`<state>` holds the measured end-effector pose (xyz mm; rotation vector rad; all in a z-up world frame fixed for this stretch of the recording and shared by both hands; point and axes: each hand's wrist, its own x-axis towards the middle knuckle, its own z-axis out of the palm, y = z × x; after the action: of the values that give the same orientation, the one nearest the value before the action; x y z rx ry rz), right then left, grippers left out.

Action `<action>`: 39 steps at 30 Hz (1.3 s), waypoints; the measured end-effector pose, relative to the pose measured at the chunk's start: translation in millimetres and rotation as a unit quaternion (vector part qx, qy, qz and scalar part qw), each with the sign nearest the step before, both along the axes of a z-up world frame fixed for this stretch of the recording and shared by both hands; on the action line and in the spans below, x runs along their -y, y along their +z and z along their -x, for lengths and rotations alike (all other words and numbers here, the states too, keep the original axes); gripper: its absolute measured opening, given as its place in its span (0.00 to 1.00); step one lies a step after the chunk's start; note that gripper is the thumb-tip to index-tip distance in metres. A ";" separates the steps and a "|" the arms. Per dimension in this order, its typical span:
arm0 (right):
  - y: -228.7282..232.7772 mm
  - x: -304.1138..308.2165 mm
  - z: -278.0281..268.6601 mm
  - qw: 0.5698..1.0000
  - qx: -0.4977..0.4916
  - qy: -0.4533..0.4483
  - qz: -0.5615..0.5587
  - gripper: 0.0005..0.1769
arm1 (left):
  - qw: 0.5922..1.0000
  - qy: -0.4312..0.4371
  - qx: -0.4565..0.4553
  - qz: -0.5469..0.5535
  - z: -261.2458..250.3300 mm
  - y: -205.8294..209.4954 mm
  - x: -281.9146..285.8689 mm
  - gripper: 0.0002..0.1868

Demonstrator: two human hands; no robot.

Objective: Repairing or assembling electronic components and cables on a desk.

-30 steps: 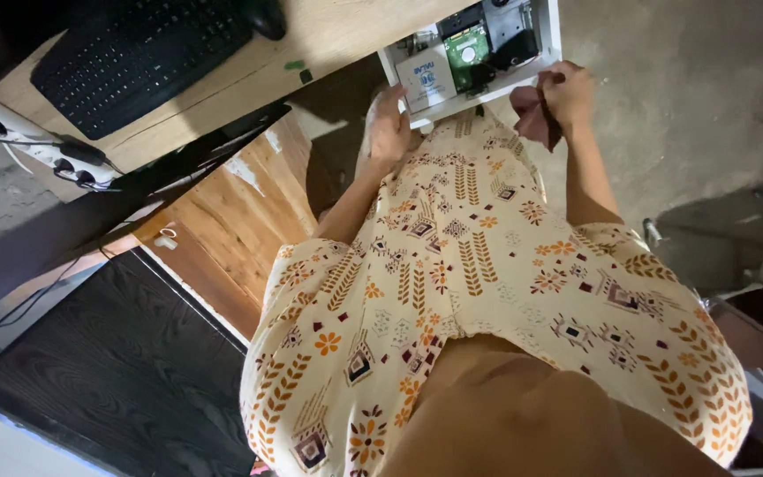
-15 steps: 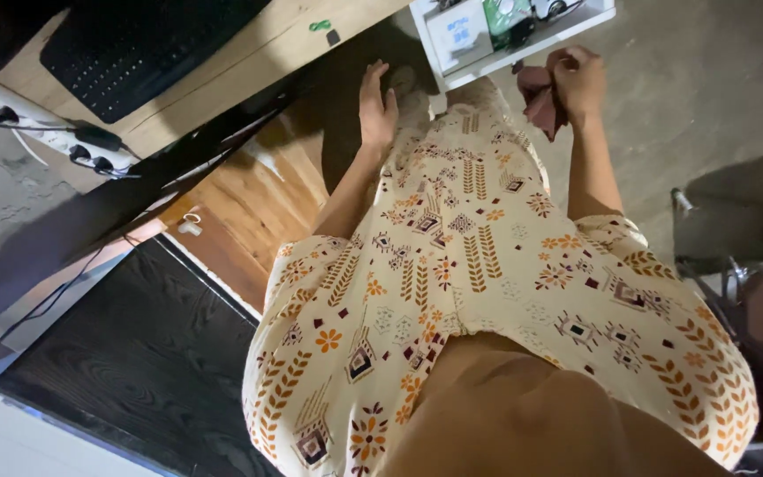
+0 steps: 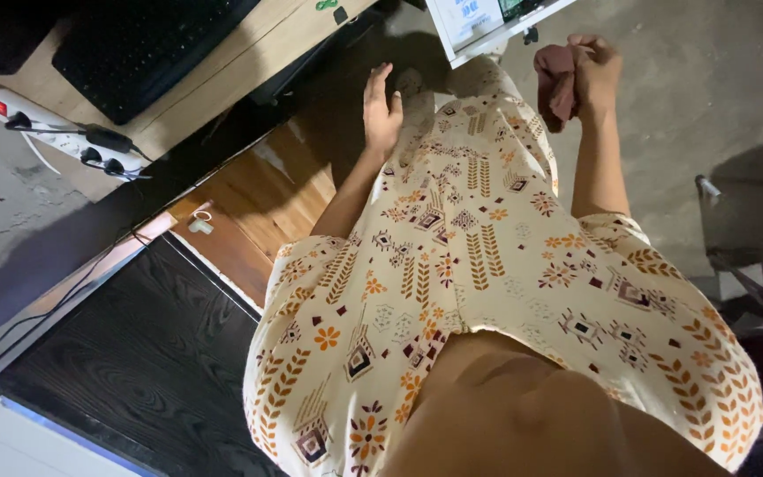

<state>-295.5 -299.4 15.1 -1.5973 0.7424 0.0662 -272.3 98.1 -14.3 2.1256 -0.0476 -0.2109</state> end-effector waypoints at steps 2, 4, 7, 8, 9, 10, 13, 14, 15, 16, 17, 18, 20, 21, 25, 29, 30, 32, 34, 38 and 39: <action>-7.4 2.7 3.6 1.000 0.023 0.004 -0.007 0.08 | 1.000 0.001 0.000 -0.006 2.7 5.9 3.1 0.31; -13.5 3.8 1.4 0.999 0.048 0.009 -0.015 0.08 | 1.000 0.004 0.002 -0.015 2.9 12.1 6.0 0.30; -16.4 9.3 -6.6 0.999 0.050 0.005 -0.011 0.07 | 1.000 0.007 0.002 -0.017 2.5 21.3 15.0 0.30; -15.5 12.5 -8.5 0.996 0.075 -0.003 -0.052 0.07 | 1.000 0.002 0.004 -0.015 2.7 25.3 18.7 0.30; -14.8 16.7 -12.2 0.991 0.100 -0.011 -0.093 0.07 | 1.000 -0.004 0.006 -0.013 1.4 29.2 23.4 0.30; -8.5 19.9 -16.2 0.990 0.104 -0.010 -0.095 0.07 | 1.000 -0.003 0.011 -0.015 0.3 32.3 28.8 0.30; 1.8 41.3 -21.2 0.993 0.095 0.014 -0.073 0.11 | 1.000 -0.009 0.007 -0.019 0.8 42.3 53.1 0.30; -1.4 52.6 -20.0 0.990 0.116 0.028 -0.072 0.09 | 1.000 -0.004 0.012 -0.026 1.8 46.2 63.1 0.30; -4.9 67.3 -18.1 0.988 0.134 0.042 -0.070 0.08 | 0.999 0.000 0.016 -0.031 3.9 49.2 76.3 0.30; 3.3 76.9 -19.4 0.988 0.135 0.043 -0.068 0.08 | 0.999 0.001 0.017 -0.029 5.1 45.2 90.1 0.30; 12.6 86.5 -19.1 0.989 0.124 0.041 -0.066 0.09 | 0.999 0.011 0.031 -0.030 7.3 41.8 104.0 0.29; 21.7 96.2 -18.5 0.991 0.113 0.040 -0.064 0.09 | 0.998 0.022 0.045 -0.031 9.7 38.3 118.1 0.28; 18.1 123.9 -15.0 0.992 0.101 0.045 -0.056 0.11 | 0.998 0.032 0.046 -0.024 11.7 29.5 148.8 0.28; 16.3 137.9 -10.3 0.994 0.083 0.050 -0.050 0.12 | 0.998 0.043 0.043 -0.019 16.5 24.7 164.2 0.29; 30.6 179.5 5.5 0.991 0.089 0.052 -0.090 0.12 | 0.997 0.051 0.051 -0.016 24.8 35.2 228.0 0.29; 25.5 209.6 2.0 0.990 0.069 0.100 -0.067 0.13 | 0.996 0.074 0.047 0.001 40.9 47.2 270.6 0.31; 17.0 214.9 -1.7 0.990 0.054 0.107 -0.075 0.13 | 0.996 0.078 0.037 0.005 45.7 52.2 277.1 0.31; 6.9 219.3 -9.8 0.987 0.049 0.132 -0.078 0.14 | 0.995 0.096 0.028 -0.008 57.9 48.6 282.4 0.31; -8.9 218.5 -18.5 0.983 0.045 0.157 -0.085 0.15 | 0.993 0.114 0.019 -0.024 67.0 46.7 281.0 0.32; -19.1 191.9 -36.1 0.965 0.087 0.220 -0.110 0.20 | 0.988 0.154 0.007 -0.024 76.3 47.1 272.2 0.31; -13.5 178.3 -43.2 0.973 0.046 0.204 -0.102 0.16 | 0.987 0.157 -0.003 -0.029 75.8 48.3 269.0 0.32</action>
<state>-252.3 -477.7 1.6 -1.5212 0.3151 0.3535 -348.1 -170.9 34.1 2.1560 0.2985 -0.0307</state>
